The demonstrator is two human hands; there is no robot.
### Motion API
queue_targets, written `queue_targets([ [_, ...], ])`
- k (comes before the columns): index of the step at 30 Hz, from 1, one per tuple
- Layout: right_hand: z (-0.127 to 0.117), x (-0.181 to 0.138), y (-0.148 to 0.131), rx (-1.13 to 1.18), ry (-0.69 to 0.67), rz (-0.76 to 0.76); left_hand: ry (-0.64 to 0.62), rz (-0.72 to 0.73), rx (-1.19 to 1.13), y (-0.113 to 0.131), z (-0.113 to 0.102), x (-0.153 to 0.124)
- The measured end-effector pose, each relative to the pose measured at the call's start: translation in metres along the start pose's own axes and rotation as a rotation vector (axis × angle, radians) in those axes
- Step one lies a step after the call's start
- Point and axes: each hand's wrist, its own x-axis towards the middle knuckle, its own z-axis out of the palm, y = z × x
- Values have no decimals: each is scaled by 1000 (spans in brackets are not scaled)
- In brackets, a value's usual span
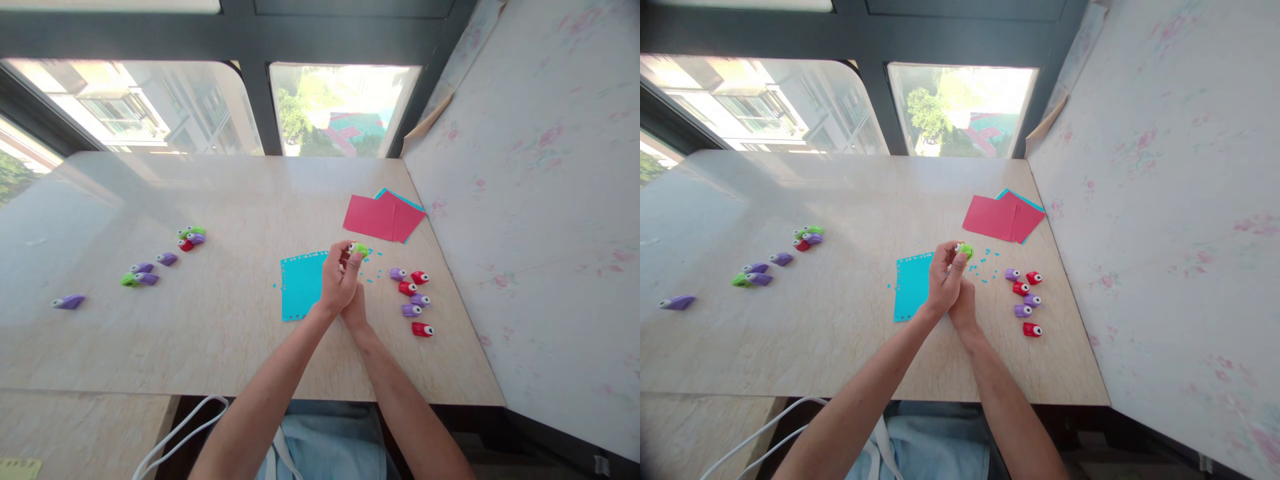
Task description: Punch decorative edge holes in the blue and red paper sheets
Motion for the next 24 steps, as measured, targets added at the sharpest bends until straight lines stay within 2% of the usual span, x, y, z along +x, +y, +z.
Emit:
queue_targets([
  [4,-7,-5,-6,-32,-6,32,-41,76,68,3,-4,14],
  [7,-11,-6,-18,1,-21,75,8,147,62,12,-6,32],
  [12,-15,-3,-34,-5,28,98,117,245,23,36,-11,54],
  [15,-15,-3,-35,3,34,88,100,273,62,46,-14,57],
  [18,-13,-4,-31,-12,39,93,-57,273,186,45,-13,56],
  [24,-6,-7,-18,-49,46,61,-535,253,504,16,6,58],
])
